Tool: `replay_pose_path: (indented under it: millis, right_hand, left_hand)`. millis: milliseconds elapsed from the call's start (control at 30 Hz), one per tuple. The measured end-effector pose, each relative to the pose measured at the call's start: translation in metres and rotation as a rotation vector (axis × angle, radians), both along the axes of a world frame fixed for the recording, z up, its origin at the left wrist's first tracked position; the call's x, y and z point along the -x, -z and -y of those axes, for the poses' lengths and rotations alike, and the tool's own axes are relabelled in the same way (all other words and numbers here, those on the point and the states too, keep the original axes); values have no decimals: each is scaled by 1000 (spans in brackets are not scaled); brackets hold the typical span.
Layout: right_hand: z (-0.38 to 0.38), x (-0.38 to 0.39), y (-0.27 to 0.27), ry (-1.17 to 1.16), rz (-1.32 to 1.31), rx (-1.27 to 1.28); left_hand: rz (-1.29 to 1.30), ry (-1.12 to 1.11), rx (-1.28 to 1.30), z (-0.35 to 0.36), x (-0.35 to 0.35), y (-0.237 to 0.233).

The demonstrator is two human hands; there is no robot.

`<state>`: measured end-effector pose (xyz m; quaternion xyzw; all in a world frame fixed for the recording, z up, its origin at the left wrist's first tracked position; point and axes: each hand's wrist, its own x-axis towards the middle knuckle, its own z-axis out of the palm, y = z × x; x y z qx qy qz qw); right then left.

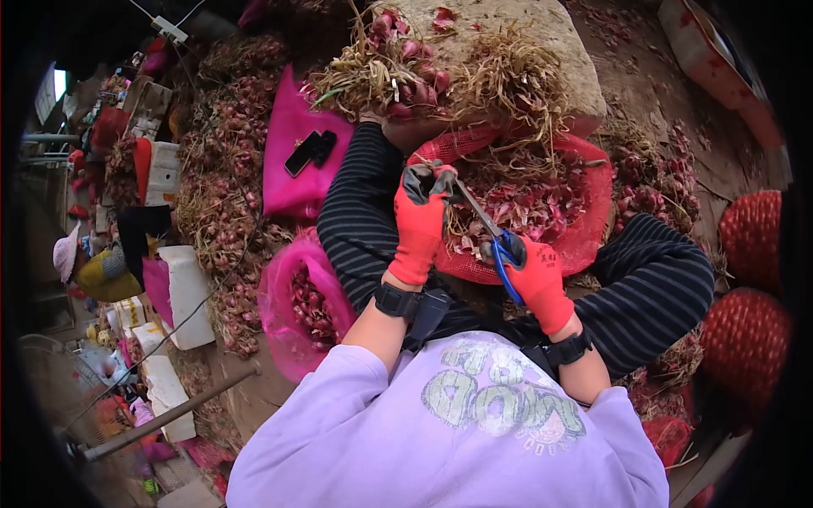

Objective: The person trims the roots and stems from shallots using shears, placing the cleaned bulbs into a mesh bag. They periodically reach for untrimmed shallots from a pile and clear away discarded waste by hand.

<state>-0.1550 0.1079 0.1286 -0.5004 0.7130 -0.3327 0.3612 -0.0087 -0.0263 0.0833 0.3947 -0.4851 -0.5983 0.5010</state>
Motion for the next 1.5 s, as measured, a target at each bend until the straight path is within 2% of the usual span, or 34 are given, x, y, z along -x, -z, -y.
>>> replay_pose_path:
  millis: [100, 167, 200, 300, 333, 433, 500, 600, 700, 733, 833, 967, 1000, 1133, 1300, 1367, 1433, 1500]
  right_hand:
    - [-2, 12, 13, -22, 147, -76]
    - [-3, 12, 11, -25, 110, -53]
    - [-4, 12, 10, -26, 91, -41]
    - [-7, 15, 17, -51, 83, -1]
    - [-8, 16, 18, -53, 128, -17]
    - [-11, 23, 16, -73, 232, -77]
    - [-14, 29, 8, -106, 276, -128]
    - [-18, 39, 25, -176, 114, -79]
    - [-14, 73, 23, 246, 697, -244]
    - [-13, 82, 23, 180, 785, -250]
    - [-10, 52, 25, 76, 490, 11]
    - [-10, 24, 20, -6, -130, 10]
    - [-8, 20, 8, -42, -184, -49]
    - [-9, 16, 3, -96, -272, -66]
    - [-11, 17, 11, -92, -270, 0]
    - [-12, 18, 9, -77, -276, -2]
    - [-12, 17, 9, -57, -293, 8]
    - [-12, 16, 10, -50, -289, -14]
  left_hand:
    - [-12, 96, -33, 6, -11, 5]
    - [16, 212, -125, 11, -23, -7]
    - [-37, 288, -283, 12, -24, -29]
    - [-9, 442, -324, 24, -35, -42]
    - [87, 463, -308, 27, -35, -45]
    - [117, 624, -357, 34, -45, -40]
    - [-24, 683, -441, 34, -50, -43]
    - [-223, 649, -539, 24, -43, -32]
    - [-417, 625, -474, 7, -44, 0]
    - [-488, 633, -428, 1, -43, 5]
    - [-459, 527, -701, -15, -39, 6]
    - [-551, 390, -665, -28, -33, 20]
    - [-404, 360, -476, -31, -31, 21]
    - [-140, 253, -117, -21, -29, 42]
    - [-70, 139, 27, -27, -27, 33]
    - [-195, 124, -143, -27, -26, 27]
    - [-514, 89, -494, -26, -24, 9]
    - [-365, 59, -442, -27, -19, -7]
